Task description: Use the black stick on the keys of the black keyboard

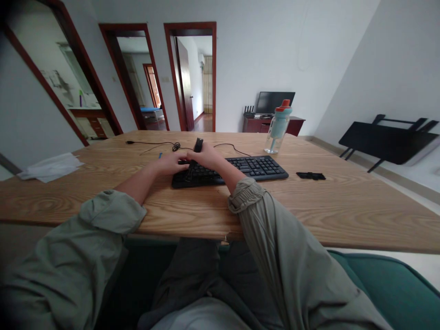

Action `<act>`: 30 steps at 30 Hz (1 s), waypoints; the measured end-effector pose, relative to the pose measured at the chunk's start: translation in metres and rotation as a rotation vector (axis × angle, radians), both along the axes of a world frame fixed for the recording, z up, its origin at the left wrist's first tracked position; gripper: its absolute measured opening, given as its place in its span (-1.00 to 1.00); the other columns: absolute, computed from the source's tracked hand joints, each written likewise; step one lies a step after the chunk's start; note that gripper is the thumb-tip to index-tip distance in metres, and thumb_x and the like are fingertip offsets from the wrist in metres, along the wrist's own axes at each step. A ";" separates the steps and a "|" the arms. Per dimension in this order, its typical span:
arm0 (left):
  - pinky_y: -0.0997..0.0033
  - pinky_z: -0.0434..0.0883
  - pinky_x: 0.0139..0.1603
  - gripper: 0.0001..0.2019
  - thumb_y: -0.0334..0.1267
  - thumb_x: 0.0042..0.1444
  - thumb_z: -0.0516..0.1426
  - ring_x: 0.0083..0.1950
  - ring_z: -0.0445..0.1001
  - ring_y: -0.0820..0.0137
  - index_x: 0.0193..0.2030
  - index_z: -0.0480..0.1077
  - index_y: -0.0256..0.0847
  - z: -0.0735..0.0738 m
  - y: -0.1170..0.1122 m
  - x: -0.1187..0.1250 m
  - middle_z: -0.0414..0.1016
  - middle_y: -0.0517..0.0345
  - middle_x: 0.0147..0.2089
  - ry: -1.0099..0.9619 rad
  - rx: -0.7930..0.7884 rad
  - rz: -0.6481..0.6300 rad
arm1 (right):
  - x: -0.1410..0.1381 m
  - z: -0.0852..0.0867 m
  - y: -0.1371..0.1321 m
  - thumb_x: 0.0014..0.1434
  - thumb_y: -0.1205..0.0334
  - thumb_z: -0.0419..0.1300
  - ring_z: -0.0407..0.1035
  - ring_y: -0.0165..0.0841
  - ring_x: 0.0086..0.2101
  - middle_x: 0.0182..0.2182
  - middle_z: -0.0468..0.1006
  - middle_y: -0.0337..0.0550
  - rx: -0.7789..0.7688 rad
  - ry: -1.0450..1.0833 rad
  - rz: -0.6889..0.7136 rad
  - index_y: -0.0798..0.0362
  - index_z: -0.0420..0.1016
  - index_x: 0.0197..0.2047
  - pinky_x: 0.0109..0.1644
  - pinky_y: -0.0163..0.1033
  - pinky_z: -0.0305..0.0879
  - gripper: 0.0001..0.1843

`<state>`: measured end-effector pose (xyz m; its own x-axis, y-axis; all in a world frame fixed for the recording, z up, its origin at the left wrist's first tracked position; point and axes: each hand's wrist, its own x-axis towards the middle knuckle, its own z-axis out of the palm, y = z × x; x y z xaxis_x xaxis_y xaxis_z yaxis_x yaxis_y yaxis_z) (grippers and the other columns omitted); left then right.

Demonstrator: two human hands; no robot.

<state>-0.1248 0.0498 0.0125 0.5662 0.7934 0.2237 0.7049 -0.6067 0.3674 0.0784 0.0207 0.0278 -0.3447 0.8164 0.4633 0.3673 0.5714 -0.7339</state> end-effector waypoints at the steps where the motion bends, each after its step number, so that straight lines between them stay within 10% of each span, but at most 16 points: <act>1: 0.23 0.49 0.21 -0.68 -0.20 0.17 0.24 0.07 0.62 0.19 0.04 0.64 -0.16 0.002 0.000 -0.001 0.71 0.05 0.05 -0.018 -0.008 0.004 | 0.000 -0.002 0.001 0.10 0.21 0.24 0.32 -0.35 -0.36 -0.46 0.44 -0.24 0.004 0.006 -0.020 0.00 0.33 -0.44 -0.27 -0.25 0.26 -0.84; 12: 0.43 0.38 -0.30 -0.72 -0.01 0.01 0.33 -0.36 0.47 0.40 -0.33 0.58 -0.21 0.018 -0.023 -0.015 0.56 0.18 -0.41 -0.069 -0.221 -0.144 | 0.009 -0.015 -0.006 0.04 0.23 0.28 0.29 -0.34 -0.39 -0.48 0.39 -0.28 0.064 0.050 -0.104 -0.03 0.31 -0.41 -0.30 -0.22 0.27 -0.82; 30: 0.47 0.29 -0.31 -0.83 -0.15 0.10 0.32 -0.39 0.40 0.45 -0.26 0.68 -0.19 0.014 -0.034 -0.007 0.55 0.21 -0.43 0.027 -0.190 -0.194 | 0.017 -0.025 -0.017 0.10 0.19 0.27 0.31 -0.35 -0.47 -0.53 0.41 -0.29 -0.005 0.119 0.003 -0.04 0.32 -0.42 -0.36 -0.21 0.26 -0.82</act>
<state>-0.1321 0.0160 0.0266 0.7154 0.6958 0.0635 0.5934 -0.6531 0.4705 0.0954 0.0034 0.0026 -0.2899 0.8178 0.4972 0.2755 0.5688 -0.7750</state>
